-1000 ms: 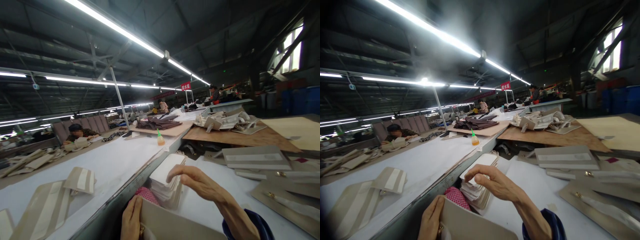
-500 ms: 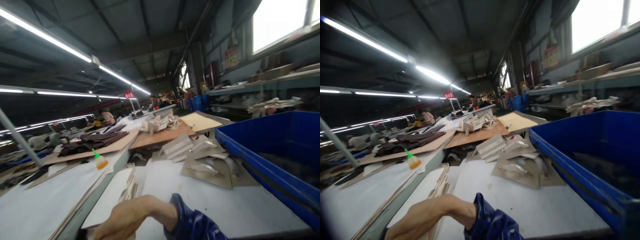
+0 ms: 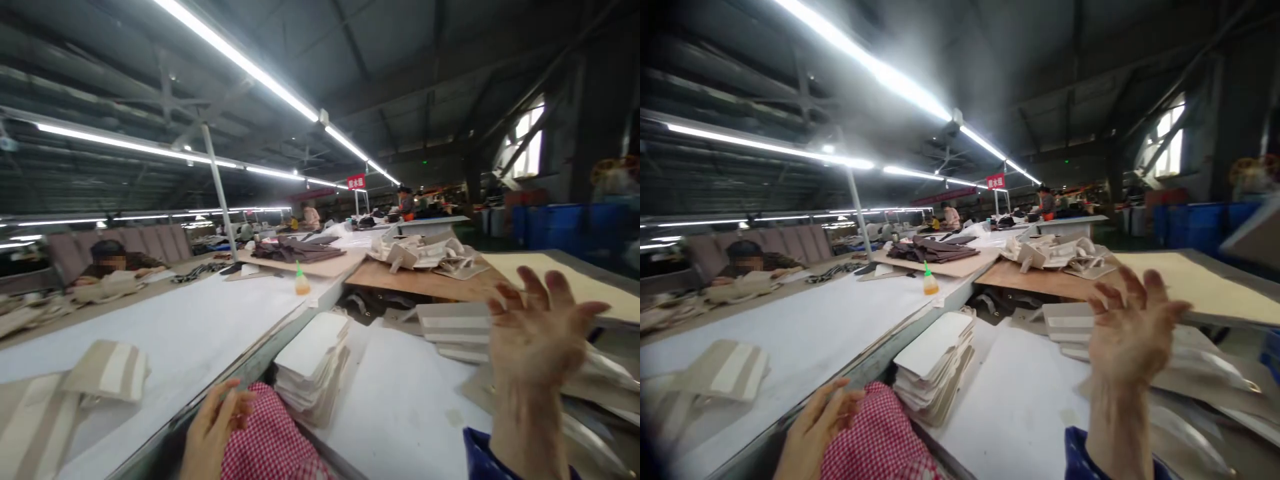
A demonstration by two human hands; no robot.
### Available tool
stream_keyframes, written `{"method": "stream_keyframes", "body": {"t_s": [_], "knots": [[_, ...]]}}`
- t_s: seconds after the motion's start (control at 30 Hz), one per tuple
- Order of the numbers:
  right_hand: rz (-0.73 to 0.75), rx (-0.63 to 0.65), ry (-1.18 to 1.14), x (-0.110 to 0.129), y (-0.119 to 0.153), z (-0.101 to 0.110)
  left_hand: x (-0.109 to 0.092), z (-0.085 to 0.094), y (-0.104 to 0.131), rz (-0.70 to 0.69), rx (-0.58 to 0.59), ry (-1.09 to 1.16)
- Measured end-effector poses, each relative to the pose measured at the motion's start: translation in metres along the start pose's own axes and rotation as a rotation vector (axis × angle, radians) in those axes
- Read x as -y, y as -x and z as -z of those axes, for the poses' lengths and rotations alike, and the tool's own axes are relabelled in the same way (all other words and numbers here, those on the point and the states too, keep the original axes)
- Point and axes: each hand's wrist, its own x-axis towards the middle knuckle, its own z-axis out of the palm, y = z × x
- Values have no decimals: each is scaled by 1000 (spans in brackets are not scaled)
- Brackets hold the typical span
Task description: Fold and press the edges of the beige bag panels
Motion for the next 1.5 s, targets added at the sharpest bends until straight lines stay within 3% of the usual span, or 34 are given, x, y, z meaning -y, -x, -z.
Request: {"method": "stream_keyframes", "body": {"t_s": [0.07,0.23,0.33,0.43,0.57,0.77,0.87,0.97,1.07,1.13,1.2,1.27,1.37,1.43,1.5], "knots": [[-100,118,22,-20,15,-42,6,-13,7,49,100,61],[-77,731,134,-42,105,-178,36,-38,16,137,230,157],[-10,889,306,-36,154,-216,58,-40,11,156,252,191],[50,977,442,-31,172,-218,72,-38,6,168,230,238],[124,1042,490,-28,174,-212,73,-38,13,193,257,305],[128,964,368,-27,178,-220,65,-40,22,220,250,375],[16,851,294,-31,160,-216,64,-37,20,216,248,414],[-130,679,283,-27,132,-198,50,-30,17,166,175,455],[-386,575,161,-13,110,-179,21,-18,12,69,130,486],[-609,585,-40,-3,102,-172,-2,-7,9,-12,179,482],[-699,605,-136,6,100,-172,-20,3,10,-47,200,433],[-483,520,-15,14,103,-177,-32,10,16,-66,172,335],[92,373,219,25,114,-187,-41,9,37,-120,138,138],[376,467,195,35,124,-191,-45,2,51,-158,182,17],[436,663,43,44,131,-192,-46,-3,56,-184,199,-65]]}}
